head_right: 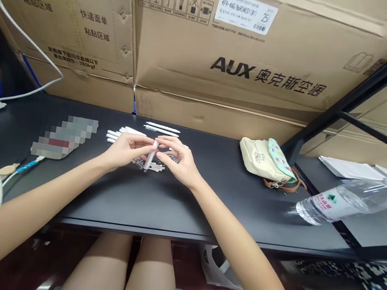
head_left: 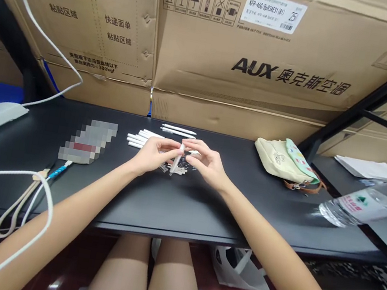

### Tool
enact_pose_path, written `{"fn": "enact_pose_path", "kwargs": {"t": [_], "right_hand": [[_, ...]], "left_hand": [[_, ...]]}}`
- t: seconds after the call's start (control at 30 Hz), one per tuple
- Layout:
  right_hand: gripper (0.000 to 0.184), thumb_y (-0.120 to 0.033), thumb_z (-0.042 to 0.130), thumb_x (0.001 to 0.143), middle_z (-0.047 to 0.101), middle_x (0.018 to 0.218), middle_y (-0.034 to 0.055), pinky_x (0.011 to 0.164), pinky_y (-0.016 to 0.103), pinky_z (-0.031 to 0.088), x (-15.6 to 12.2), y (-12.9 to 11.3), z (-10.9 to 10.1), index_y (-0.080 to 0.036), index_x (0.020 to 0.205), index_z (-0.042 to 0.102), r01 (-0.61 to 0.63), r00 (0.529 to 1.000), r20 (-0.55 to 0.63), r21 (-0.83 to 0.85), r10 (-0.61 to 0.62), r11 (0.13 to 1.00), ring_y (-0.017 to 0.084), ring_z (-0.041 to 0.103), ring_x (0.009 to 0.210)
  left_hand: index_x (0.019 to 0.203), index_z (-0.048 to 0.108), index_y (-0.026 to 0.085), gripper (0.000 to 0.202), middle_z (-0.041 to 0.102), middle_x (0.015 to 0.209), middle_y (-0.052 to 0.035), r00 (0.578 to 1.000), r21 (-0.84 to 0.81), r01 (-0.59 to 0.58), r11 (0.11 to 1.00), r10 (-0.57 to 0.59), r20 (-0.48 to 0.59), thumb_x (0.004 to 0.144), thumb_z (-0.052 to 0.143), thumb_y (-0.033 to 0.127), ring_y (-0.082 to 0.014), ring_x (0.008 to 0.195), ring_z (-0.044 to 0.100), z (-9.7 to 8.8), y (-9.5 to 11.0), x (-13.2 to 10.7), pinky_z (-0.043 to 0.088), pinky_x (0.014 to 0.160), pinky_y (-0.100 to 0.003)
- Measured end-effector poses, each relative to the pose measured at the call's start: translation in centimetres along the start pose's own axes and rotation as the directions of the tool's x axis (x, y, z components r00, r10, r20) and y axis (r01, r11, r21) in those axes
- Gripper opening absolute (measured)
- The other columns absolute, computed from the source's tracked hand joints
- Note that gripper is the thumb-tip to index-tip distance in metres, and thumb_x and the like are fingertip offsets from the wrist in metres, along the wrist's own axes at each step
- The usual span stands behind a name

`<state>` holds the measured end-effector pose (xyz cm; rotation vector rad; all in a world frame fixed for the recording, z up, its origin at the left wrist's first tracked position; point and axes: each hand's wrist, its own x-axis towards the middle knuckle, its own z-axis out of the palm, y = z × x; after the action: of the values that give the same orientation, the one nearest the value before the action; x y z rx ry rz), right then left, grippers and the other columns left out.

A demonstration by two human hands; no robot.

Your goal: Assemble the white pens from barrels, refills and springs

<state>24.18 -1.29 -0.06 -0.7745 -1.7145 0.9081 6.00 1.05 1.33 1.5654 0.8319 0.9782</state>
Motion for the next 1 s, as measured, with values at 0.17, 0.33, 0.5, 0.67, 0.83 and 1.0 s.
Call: {"fn": "enact_pose_path", "kwargs": {"t": [0.17,0.33,0.5,0.67,0.83,1.0], "right_hand": [[0.039,-0.032,0.063,0.078,0.050,0.120,0.0075,0.086,0.035,0.051,-0.1,0.2,-0.3,-0.027,0.117,0.059,0.033,0.997,0.066,-0.046,-0.029,0.998,0.019,0.055,0.102],[0.067,-0.028,0.067,0.073,0.044,0.132,0.0095,0.089,0.037,0.049,-0.4,0.1,0.1,-0.028,0.134,0.040,0.073,0.986,0.163,-0.185,-0.042,0.980,0.022,0.053,0.109],[0.103,-0.036,0.075,0.066,0.030,0.145,0.0125,0.101,0.045,0.041,-0.7,-0.1,0.9,-0.027,0.147,0.011,0.144,0.962,0.269,-0.352,-0.047,0.925,0.028,0.043,0.122],[0.099,-0.027,0.067,0.071,0.029,0.145,0.0125,0.101,0.043,0.041,-0.7,0.1,1.2,-0.026,0.148,0.005,0.177,0.962,0.262,-0.369,-0.081,0.912,0.026,0.044,0.121],[0.093,-0.017,0.057,0.072,0.033,0.143,0.0122,0.100,0.041,0.043,-0.7,0.1,1.5,-0.026,0.148,0.005,0.193,0.965,0.239,-0.359,-0.109,0.913,0.025,0.046,0.119],[0.095,-0.016,0.057,0.070,0.033,0.143,0.0113,0.099,0.041,0.043,-0.7,0.0,1.7,-0.026,0.148,0.004,0.200,0.964,0.239,-0.354,-0.119,0.914,0.024,0.048,0.117]], "left_hand": [[0.091,0.070,0.012,0.043,0.072,0.089,-0.0096,1.000,-0.046,0.019,0.999,-0.019,-0.008,0.063,0.075,0.045,-0.0245,0.085,0.067,0.2,0.0,0.0,0.057,0.064,-0.031],[0.092,0.070,0.014,0.045,0.072,0.093,-0.0094,0.998,-0.091,0.039,0.995,-0.043,-0.041,0.061,0.077,0.046,-0.0264,0.089,0.067,0.1,0.1,0.1,0.058,0.065,-0.032],[0.094,0.070,0.015,0.045,0.072,0.097,-0.0095,0.997,-0.127,0.046,0.991,-0.052,-0.048,0.062,0.076,0.046,-0.0269,0.093,0.067,0.0,0.0,0.2,0.058,0.066,-0.031],[0.094,0.070,0.014,0.044,0.072,0.094,-0.0095,0.997,-0.157,0.057,0.986,-0.065,-0.042,0.062,0.077,0.044,-0.0254,0.091,0.067,0.0,0.1,0.2,0.058,0.066,-0.030],[0.095,0.069,0.014,0.046,0.072,0.095,-0.0101,0.997,-0.153,0.061,0.986,-0.069,-0.045,0.061,0.077,0.045,-0.0256,0.090,0.067,0.1,0.1,0.2,0.058,0.068,-0.032],[0.094,0.070,0.014,0.045,0.072,0.094,-0.0095,0.997,-0.153,0.059,0.987,-0.066,-0.045,0.061,0.077,0.044,-0.0258,0.091,0.067,0.0,0.1,0.2,0.058,0.068,-0.032]]}}
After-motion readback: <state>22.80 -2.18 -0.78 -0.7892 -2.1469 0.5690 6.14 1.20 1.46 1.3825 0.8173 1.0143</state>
